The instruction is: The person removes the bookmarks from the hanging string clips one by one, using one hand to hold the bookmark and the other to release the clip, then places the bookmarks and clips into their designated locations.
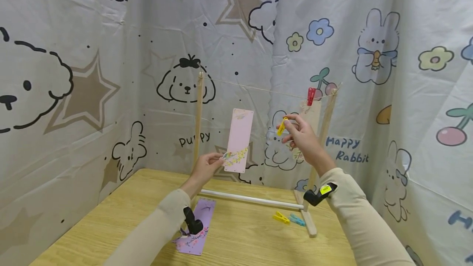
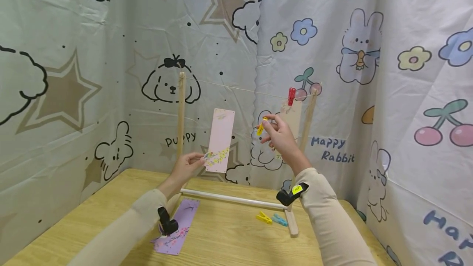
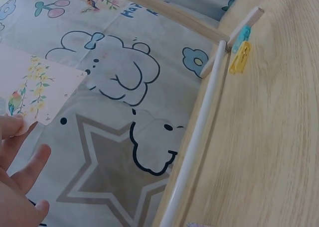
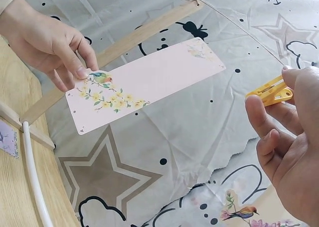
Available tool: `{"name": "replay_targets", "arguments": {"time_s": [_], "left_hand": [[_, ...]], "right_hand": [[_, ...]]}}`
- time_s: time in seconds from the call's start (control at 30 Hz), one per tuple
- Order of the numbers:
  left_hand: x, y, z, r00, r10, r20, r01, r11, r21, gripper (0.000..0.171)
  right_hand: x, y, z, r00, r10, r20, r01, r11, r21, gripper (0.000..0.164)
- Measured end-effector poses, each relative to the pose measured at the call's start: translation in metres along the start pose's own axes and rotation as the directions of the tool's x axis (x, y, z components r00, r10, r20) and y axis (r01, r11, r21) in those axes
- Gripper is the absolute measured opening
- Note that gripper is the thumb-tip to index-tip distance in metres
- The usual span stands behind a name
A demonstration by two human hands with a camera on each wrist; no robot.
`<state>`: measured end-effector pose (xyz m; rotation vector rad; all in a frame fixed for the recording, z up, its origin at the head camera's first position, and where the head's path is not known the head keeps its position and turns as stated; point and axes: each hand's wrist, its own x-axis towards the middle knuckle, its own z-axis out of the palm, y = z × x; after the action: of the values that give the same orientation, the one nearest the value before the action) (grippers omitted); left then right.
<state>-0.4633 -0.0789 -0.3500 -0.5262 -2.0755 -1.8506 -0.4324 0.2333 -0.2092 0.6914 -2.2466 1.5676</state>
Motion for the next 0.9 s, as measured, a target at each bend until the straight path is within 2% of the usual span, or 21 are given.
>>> {"name": "replay_targets", "arguments": {"time_s": [0.17,0.27,0.53,0.77,0.9], "left_hand": [[-0.005,-0.002,-0.006,1.0,0.005,0.006,-0.005,1.0,0.002,0.022],[-0.01,0.001,-0.004,1.0,0.013,-0.002,-0.013,1.0,0.003,0.021],[-0.016,-0.007,-0.003,1.0,0.011,0.019,-0.011,1.0,-0.014,0.023],[-0.02,-0.009,-0.01,1.0,-0.021,0.02,0.022,0.999,-0.03,0.025],[-0.023,-0.012,-0.015,1.0,-0.018,0.012,0.018,1.0,0.0,0.026]], "right_hand": [[-0.003,0.003,0.005,1.0,0.006,0.002,-0.006,1.0,0.016,0.046],[-0.005,0.008,0.006,1.0,0.016,-0.002,-0.016,1.0,0.017,0.047],[-0.011,0.028,0.005,0.999,0.046,-0.004,-0.046,0.999,0.008,0.048],[-0.019,0.035,0.005,0.999,0.045,-0.012,-0.045,0.999,-0.001,0.044],[-0.024,0.041,0.007,0.999,0.048,-0.004,-0.048,0.999,-0.008,0.045]]}}
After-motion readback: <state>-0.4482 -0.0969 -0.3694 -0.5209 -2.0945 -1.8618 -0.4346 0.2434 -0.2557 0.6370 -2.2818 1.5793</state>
